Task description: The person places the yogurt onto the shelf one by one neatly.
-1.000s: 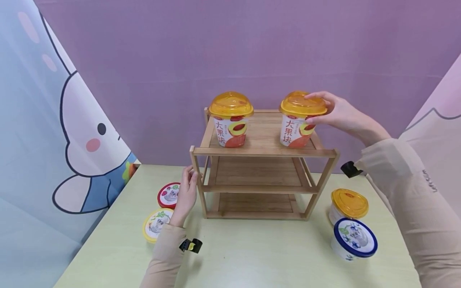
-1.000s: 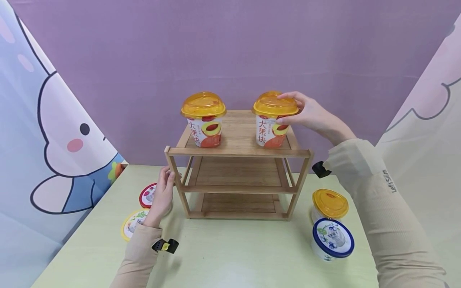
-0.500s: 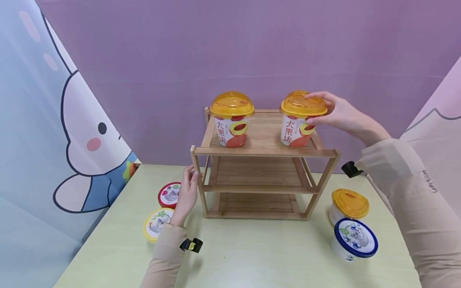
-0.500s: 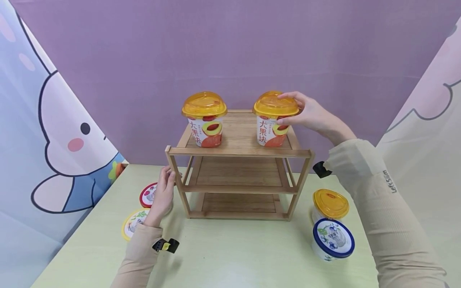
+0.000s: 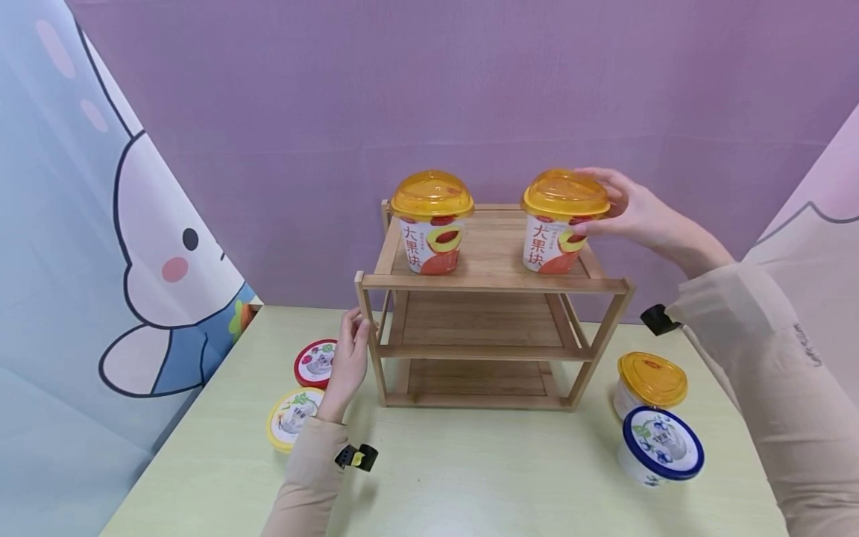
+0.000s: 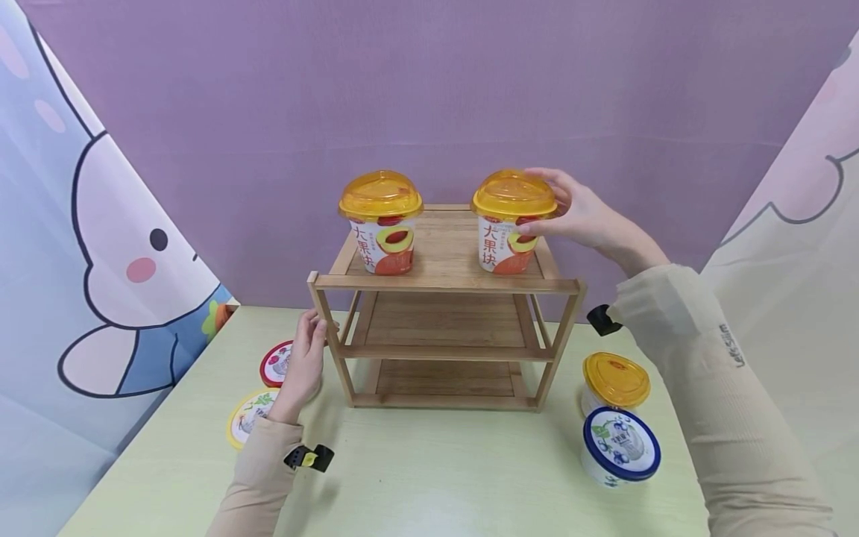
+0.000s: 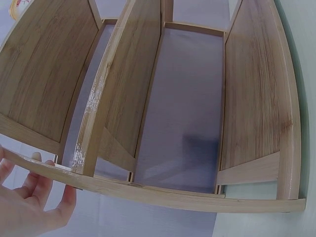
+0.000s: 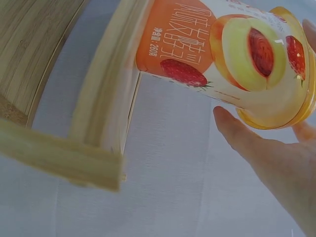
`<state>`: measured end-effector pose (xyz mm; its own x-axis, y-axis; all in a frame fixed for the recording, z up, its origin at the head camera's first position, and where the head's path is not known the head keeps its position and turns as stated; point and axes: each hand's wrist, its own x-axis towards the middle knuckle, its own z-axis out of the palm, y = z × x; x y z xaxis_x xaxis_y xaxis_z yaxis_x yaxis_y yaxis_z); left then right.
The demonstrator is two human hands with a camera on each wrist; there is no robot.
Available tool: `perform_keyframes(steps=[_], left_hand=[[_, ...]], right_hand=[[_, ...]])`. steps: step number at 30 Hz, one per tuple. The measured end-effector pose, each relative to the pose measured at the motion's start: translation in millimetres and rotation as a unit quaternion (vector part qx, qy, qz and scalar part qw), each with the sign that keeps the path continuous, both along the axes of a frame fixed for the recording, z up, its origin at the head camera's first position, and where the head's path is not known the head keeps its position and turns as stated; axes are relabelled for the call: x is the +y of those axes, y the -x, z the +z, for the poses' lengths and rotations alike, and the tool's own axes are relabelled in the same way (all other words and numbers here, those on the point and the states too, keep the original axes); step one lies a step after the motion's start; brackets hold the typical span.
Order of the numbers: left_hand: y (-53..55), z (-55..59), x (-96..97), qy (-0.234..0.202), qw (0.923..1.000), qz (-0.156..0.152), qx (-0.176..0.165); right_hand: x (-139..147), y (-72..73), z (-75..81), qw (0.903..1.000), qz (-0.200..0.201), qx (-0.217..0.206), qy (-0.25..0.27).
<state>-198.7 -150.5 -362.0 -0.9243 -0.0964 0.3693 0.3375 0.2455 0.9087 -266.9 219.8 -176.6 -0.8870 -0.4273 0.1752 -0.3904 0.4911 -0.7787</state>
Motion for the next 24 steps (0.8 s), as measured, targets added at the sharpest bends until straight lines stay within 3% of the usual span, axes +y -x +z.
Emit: perform_keyframes(steps=[10,18,24], left_hand=[[1.3,-1.8,-0.9,-0.005,1.0000,-0.003,0.002],[0.7,-0.6,-0.1,-0.005,1.0000,-0.003,0.005],[1.6,-1.9,-0.6,0.000,1.0000,-0.003,0.004]], right_hand=[[9,-16.4,-7.2,0.9983,-0.043,0.003,0.040],[19,-35.7,-26.2,0.9920,-0.097,0.076,0.028],[26,-51.9,-45.2,0.9791,-0.134,0.150,0.025]])
